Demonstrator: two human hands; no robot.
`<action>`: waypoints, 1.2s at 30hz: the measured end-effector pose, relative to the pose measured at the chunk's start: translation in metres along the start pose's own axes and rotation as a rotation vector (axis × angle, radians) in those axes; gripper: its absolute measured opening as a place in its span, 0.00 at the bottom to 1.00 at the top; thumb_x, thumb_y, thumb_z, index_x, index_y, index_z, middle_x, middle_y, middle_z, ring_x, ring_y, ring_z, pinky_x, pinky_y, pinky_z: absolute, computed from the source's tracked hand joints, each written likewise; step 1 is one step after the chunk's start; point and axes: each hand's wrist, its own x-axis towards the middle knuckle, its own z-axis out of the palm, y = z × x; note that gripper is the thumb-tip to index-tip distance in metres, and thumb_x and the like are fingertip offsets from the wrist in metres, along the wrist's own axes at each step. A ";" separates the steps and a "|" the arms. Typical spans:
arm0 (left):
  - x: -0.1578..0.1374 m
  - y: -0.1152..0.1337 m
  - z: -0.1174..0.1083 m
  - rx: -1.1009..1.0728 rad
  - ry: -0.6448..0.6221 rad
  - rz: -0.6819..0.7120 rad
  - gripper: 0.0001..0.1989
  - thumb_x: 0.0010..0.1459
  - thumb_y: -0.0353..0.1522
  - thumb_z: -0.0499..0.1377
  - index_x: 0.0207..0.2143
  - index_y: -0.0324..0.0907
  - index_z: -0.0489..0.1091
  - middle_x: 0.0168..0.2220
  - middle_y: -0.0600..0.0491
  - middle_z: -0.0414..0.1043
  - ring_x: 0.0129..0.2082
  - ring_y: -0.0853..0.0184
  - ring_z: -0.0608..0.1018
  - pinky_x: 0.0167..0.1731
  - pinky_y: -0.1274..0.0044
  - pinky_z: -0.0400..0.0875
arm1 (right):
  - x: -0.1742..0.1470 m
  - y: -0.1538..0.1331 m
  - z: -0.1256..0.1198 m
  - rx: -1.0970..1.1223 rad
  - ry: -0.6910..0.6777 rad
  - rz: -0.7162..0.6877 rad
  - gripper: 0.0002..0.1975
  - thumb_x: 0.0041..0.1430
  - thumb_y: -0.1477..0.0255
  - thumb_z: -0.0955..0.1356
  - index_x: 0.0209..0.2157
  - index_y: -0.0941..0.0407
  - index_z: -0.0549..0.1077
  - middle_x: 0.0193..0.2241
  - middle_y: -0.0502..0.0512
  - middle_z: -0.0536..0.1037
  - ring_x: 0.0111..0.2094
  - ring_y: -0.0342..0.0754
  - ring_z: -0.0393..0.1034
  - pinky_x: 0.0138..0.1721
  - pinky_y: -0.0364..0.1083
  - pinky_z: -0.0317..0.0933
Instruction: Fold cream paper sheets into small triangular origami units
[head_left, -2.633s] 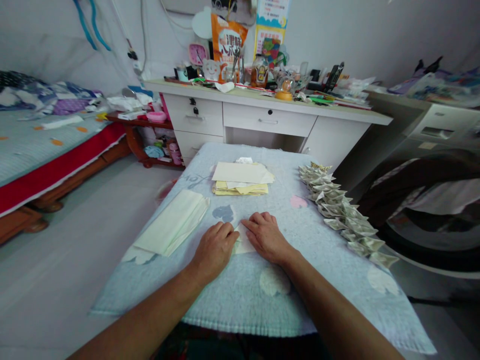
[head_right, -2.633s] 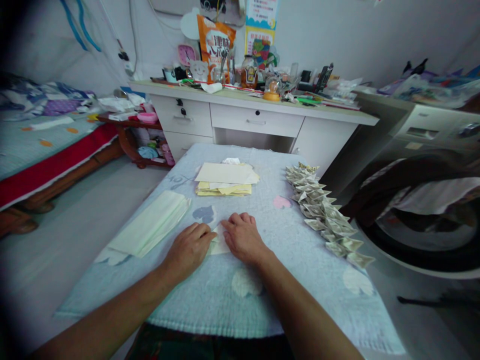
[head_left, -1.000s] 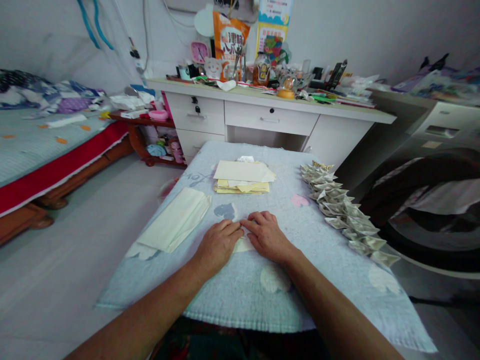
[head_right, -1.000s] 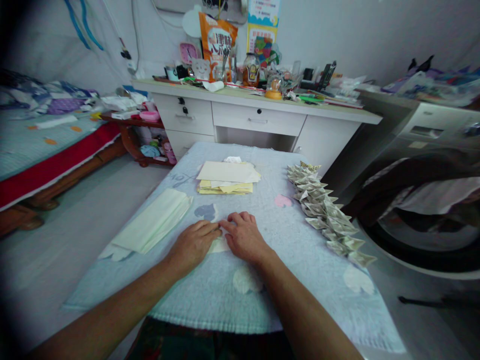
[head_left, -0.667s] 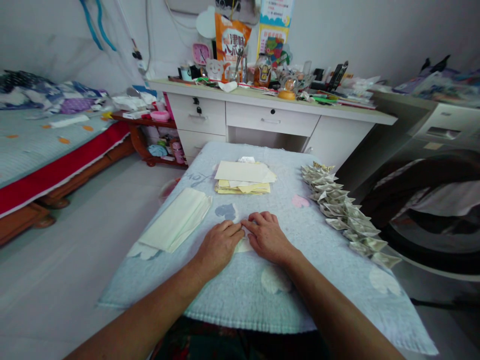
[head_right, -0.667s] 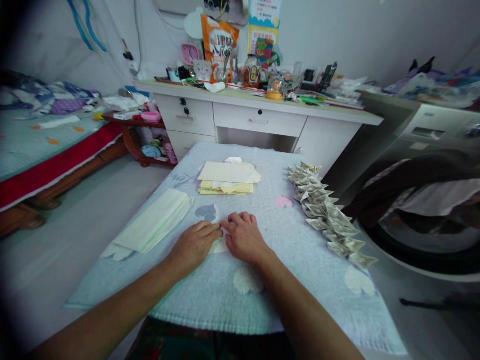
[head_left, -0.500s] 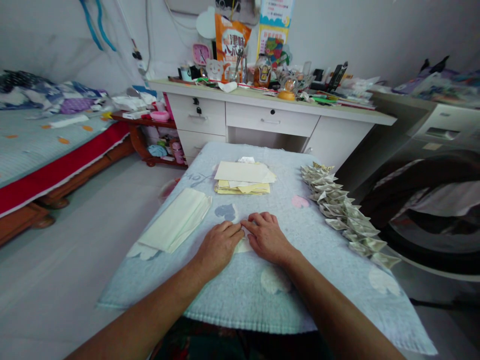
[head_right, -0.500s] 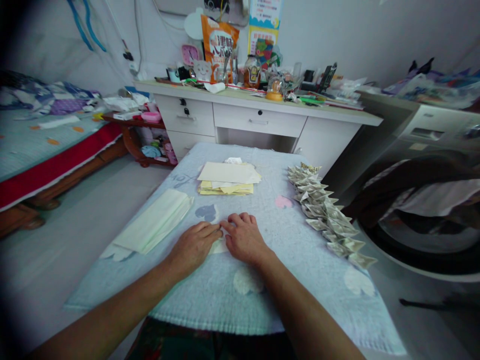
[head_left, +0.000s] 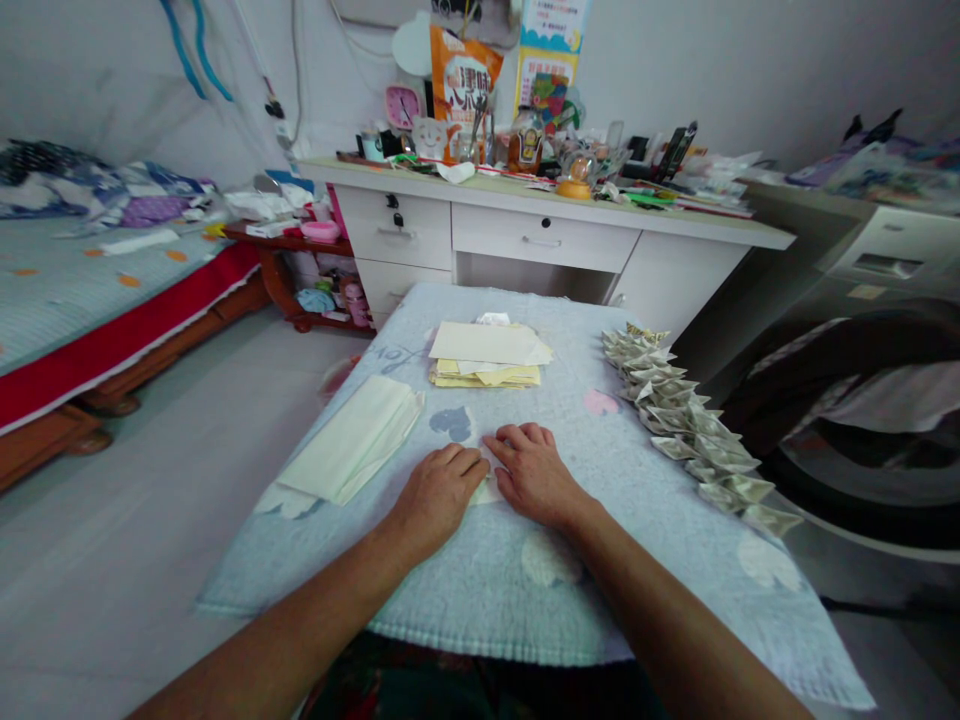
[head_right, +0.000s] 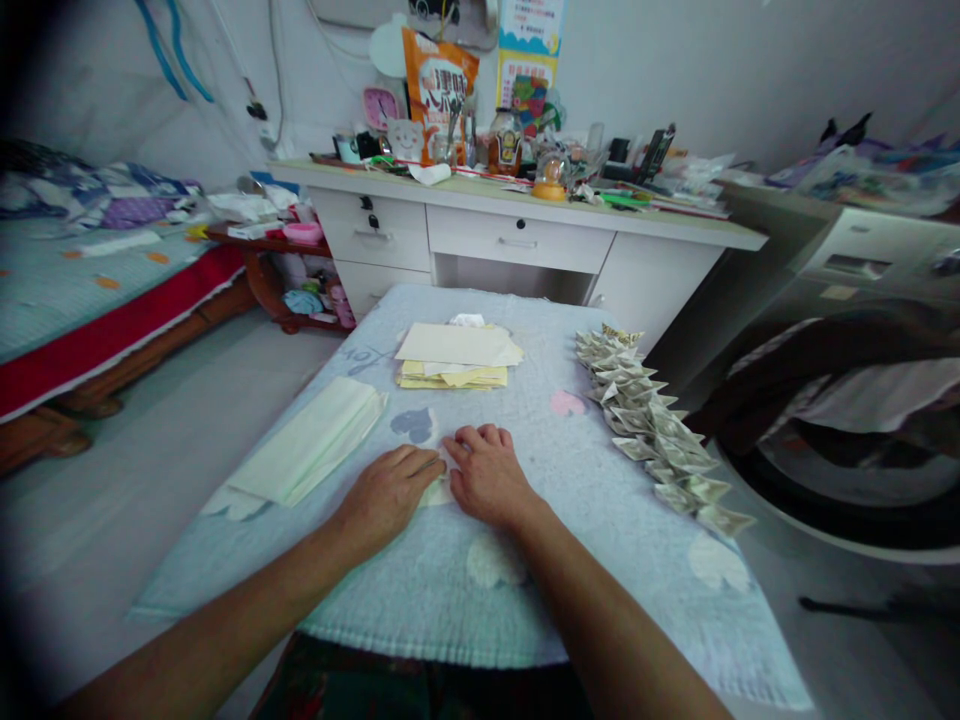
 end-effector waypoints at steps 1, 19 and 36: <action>0.000 0.000 -0.001 0.003 -0.008 0.000 0.10 0.61 0.27 0.54 0.44 0.41 0.71 0.42 0.49 0.72 0.43 0.62 0.70 0.43 0.70 0.68 | 0.000 0.000 0.000 -0.001 -0.001 0.001 0.23 0.59 0.70 0.63 0.57 0.53 0.64 0.50 0.57 0.67 0.47 0.55 0.55 0.49 0.54 0.49; -0.055 0.001 -0.008 0.092 0.022 0.004 0.17 0.58 0.21 0.52 0.49 0.40 0.70 0.49 0.46 0.72 0.44 0.59 0.71 0.44 0.66 0.69 | 0.000 0.002 0.001 0.011 -0.011 0.001 0.23 0.60 0.69 0.63 0.58 0.54 0.64 0.51 0.59 0.66 0.47 0.55 0.54 0.49 0.54 0.48; 0.012 -0.006 -0.001 -0.169 0.010 0.092 0.10 0.62 0.27 0.53 0.42 0.40 0.72 0.44 0.49 0.75 0.45 0.62 0.72 0.47 0.69 0.68 | -0.005 0.007 0.005 0.099 0.057 0.042 0.36 0.57 0.69 0.65 0.65 0.59 0.50 0.53 0.62 0.66 0.48 0.56 0.55 0.51 0.54 0.49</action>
